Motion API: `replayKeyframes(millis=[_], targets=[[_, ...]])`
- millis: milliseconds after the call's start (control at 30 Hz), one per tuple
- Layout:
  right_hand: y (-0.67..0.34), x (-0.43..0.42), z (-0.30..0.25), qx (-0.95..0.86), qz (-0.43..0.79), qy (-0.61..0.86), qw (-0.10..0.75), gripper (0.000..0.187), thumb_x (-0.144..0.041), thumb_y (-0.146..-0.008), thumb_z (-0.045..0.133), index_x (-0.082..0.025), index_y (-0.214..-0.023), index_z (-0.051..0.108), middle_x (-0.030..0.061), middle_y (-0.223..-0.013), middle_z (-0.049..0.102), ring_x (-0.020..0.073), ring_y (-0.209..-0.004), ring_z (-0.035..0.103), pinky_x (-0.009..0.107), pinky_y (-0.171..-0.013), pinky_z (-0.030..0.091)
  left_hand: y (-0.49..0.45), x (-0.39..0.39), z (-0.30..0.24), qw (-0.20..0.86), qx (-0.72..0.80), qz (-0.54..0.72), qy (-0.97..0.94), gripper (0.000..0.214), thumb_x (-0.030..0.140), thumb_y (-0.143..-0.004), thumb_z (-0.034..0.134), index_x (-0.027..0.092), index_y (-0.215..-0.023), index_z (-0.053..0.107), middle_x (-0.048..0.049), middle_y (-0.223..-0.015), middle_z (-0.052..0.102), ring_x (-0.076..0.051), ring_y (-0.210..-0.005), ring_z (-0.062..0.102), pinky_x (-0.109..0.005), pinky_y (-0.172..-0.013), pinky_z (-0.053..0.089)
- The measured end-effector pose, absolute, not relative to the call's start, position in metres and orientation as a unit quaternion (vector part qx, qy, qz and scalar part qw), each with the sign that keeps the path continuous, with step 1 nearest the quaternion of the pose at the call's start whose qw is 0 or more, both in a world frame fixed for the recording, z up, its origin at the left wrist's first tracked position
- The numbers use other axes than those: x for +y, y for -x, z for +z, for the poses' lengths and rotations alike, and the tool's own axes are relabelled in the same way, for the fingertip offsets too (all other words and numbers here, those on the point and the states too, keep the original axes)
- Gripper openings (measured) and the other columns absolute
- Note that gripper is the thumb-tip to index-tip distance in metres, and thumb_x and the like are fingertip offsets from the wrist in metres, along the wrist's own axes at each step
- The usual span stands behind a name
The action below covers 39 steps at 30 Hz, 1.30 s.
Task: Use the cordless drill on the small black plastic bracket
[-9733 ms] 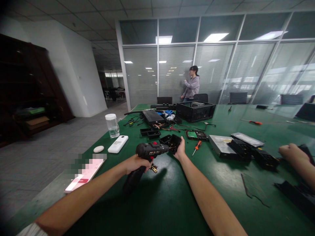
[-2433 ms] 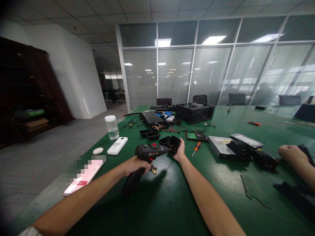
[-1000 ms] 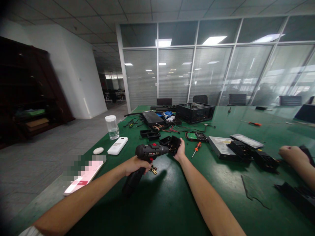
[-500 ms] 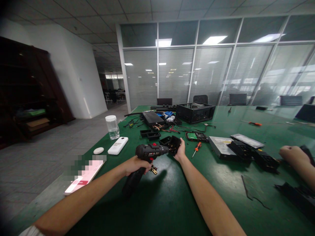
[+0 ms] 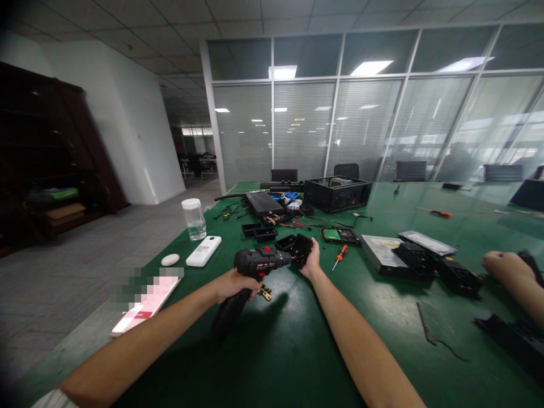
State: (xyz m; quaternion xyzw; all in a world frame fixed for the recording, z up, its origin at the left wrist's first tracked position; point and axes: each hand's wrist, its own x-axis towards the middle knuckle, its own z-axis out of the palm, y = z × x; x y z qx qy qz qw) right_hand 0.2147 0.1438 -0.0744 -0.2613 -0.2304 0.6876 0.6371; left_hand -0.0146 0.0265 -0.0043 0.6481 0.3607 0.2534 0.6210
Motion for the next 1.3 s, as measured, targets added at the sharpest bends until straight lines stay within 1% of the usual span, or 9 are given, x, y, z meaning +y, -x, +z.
replayKeyframes(millis=[233,633,867,1133,1300], targets=[[-0.2158,0.146,-0.0772,-0.243,0.682,0.264,0.637,0.046,-0.056,-0.072,0.035,-0.018,-0.072,0.06,0.0052,-0.062,0.063,0.0194,-0.055,0.058,0.032,-0.05,0.045,0.0139,0.0247,-0.0023,0.622,0.358,0.258,-0.647,0.009,0.02,-0.059,0.055,0.011,-0.061,0.053,-0.0006,-0.052,0.051,-0.011,-0.049,0.047,-0.024,-0.051,0.037],[-0.2166,0.1465,-0.0775,-0.238,0.682,0.264,0.639,0.045,-0.055,-0.072,0.035,-0.018,-0.071,0.06,0.0053,-0.06,0.062,0.0197,-0.055,0.058,0.033,-0.052,0.046,0.0138,0.0255,-0.0034,0.622,0.361,0.258,-0.645,0.009,0.019,-0.058,0.054,0.011,-0.061,0.053,-0.0002,-0.051,0.051,-0.011,-0.049,0.047,-0.025,-0.052,0.038],[-0.2146,0.1445,-0.0745,-0.231,0.683,0.262,0.642,0.043,-0.055,-0.072,0.036,-0.018,-0.072,0.06,0.0058,-0.065,0.064,0.0211,-0.061,0.06,0.034,-0.056,0.047,0.0126,0.0237,-0.0017,0.622,0.37,0.259,-0.64,0.009,0.019,-0.058,0.055,0.011,-0.062,0.053,0.0005,-0.051,0.05,-0.01,-0.049,0.047,-0.024,-0.051,0.037],[-0.2165,0.1482,-0.079,-0.242,0.68,0.265,0.639,0.045,-0.055,-0.072,0.035,-0.019,-0.073,0.06,0.0049,-0.062,0.063,0.0197,-0.057,0.058,0.033,-0.053,0.046,0.0135,0.0254,-0.0033,0.626,0.356,0.262,-0.643,0.008,0.018,-0.058,0.054,0.011,-0.063,0.053,0.0004,-0.051,0.05,-0.01,-0.048,0.046,-0.024,-0.051,0.036],[-0.2175,0.1497,-0.0804,-0.241,0.681,0.27,0.637,0.044,-0.056,-0.072,0.035,-0.019,-0.071,0.06,0.0052,-0.061,0.063,0.0202,-0.057,0.058,0.033,-0.053,0.046,0.014,0.0258,-0.0047,0.626,0.351,0.266,-0.644,0.009,0.019,-0.059,0.054,0.011,-0.062,0.054,0.0,-0.051,0.051,-0.01,-0.048,0.046,-0.025,-0.051,0.036]])
